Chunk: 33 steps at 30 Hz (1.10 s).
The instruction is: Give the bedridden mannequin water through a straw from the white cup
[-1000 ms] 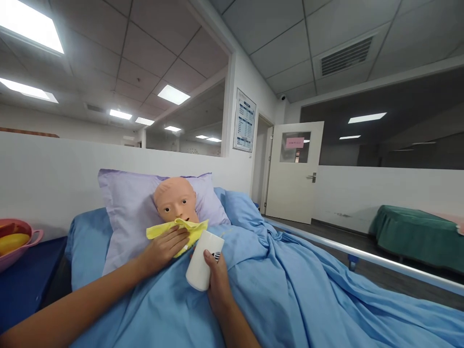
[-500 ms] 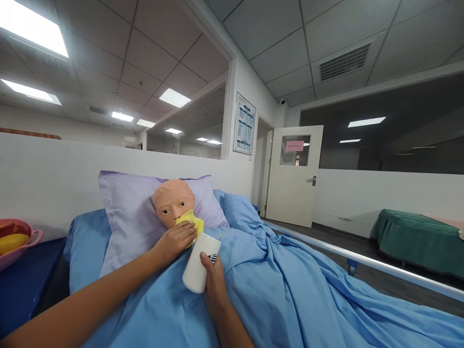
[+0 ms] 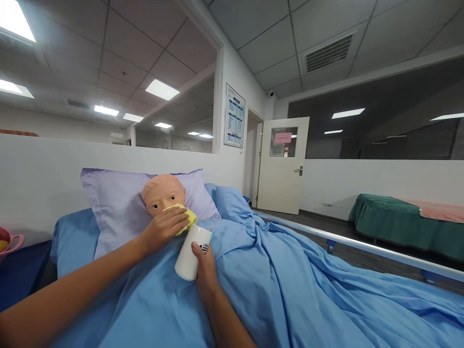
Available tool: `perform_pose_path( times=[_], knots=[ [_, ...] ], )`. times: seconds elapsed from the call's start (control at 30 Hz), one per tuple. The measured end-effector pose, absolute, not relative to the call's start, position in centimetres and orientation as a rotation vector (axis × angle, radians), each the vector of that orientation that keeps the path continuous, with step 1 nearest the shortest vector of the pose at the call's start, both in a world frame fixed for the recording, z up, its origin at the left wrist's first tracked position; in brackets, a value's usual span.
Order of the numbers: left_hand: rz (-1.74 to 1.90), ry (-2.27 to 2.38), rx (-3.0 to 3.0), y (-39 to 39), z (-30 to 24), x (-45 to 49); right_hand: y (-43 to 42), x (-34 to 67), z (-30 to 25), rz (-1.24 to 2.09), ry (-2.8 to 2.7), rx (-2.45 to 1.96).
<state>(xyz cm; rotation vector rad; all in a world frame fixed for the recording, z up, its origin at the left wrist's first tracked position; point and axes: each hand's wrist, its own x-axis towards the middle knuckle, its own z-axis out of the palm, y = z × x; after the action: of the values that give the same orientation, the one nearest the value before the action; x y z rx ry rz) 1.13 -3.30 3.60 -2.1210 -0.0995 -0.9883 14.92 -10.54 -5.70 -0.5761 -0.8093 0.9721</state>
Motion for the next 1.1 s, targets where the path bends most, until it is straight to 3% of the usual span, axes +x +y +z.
perform_pose_path(
  times=[0.13,0.47,0.83,1.1],
  knots=[
    [-0.882,-0.081,-2.076,-1.0,3.8,1.3,-10.7,15.0,-5.9,1.085,-0.805,-0.576],
    [-0.953,-0.209,-2.249,-1.7,-3.1,-1.1,-10.2,15.0,-6.4,1.085,-0.772,-0.572],
    [-0.889,-0.058,-2.149,-1.2,3.9,1.1,-11.0,14.9,-5.8,1.096,-0.836,-0.548],
    [-0.852,-0.165,-2.173,-0.3,-2.4,-0.7,-10.6,14.9,-6.2,1.093,-0.800,-0.557]
  ],
)
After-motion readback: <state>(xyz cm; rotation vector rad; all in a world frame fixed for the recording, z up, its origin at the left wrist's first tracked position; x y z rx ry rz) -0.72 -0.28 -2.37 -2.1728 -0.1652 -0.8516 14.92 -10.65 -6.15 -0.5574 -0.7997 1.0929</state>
